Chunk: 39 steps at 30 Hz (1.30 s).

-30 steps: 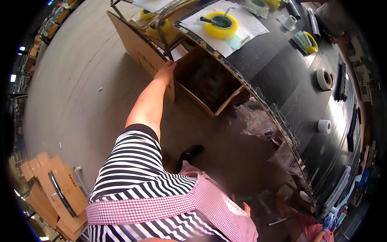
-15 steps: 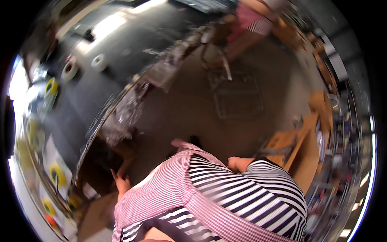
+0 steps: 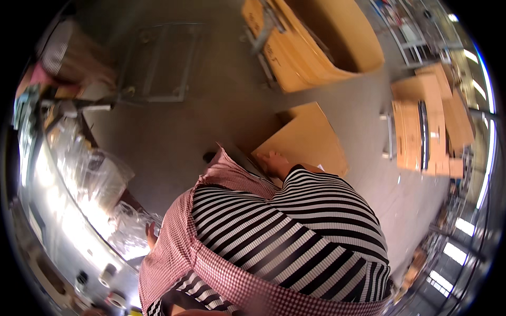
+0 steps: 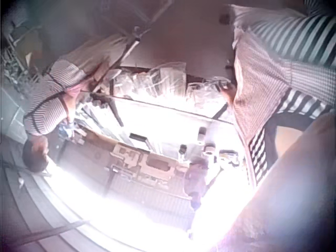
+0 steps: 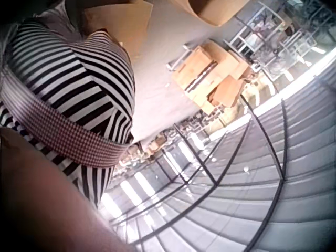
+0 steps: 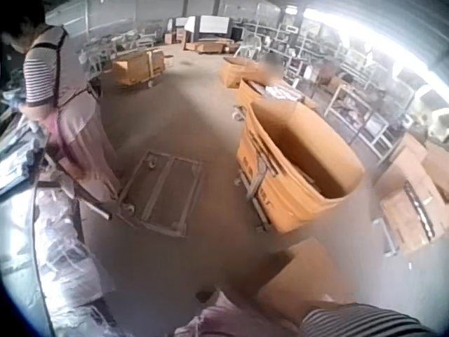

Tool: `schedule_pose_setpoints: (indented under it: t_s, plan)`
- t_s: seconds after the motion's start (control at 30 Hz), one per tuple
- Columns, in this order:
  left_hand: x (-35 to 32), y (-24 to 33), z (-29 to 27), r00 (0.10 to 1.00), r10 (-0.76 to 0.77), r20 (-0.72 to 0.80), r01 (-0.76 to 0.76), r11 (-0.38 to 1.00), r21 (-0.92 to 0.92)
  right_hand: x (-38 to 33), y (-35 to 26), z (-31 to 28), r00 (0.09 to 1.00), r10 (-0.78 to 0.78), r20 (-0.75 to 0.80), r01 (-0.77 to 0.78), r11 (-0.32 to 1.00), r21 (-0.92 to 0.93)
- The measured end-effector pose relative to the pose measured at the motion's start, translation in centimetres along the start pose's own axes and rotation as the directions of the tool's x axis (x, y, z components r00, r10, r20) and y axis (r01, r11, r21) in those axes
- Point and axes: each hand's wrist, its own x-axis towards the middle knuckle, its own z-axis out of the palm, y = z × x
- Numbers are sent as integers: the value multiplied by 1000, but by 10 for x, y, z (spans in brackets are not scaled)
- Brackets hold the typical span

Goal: The person moves a cardboard box, retrieves a metal frame, opens an empty box, and then peels and applies adhesive labels to several individually wrapped parts lined up on a workspace.

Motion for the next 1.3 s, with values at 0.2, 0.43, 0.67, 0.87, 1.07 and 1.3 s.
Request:
schedule_pose_setpoints:
  t_s: [0.2,0.43,0.67,0.87,1.07,1.3]
  plan:
    - [107,65,-44,985,58,164,-78,990,114,-10,-12,-5,944,145,-296,-90,977,192]
    - [146,97,-36,910,174,375,-219,973,79,54,-28,-35,961,-274,-35,238,886,-398]
    - [162,104,-57,864,-6,504,-78,986,145,46,-10,-79,966,-193,170,244,900,-362]
    - [205,86,-90,876,146,459,-220,969,111,-1,-8,-188,918,-230,-323,161,961,-225]
    - [236,82,-123,852,226,472,-311,944,109,-54,-59,-272,663,-114,-740,235,970,61]
    - [243,180,-119,734,323,597,-11,885,-465,-141,-112,-330,415,185,-891,307,893,328]
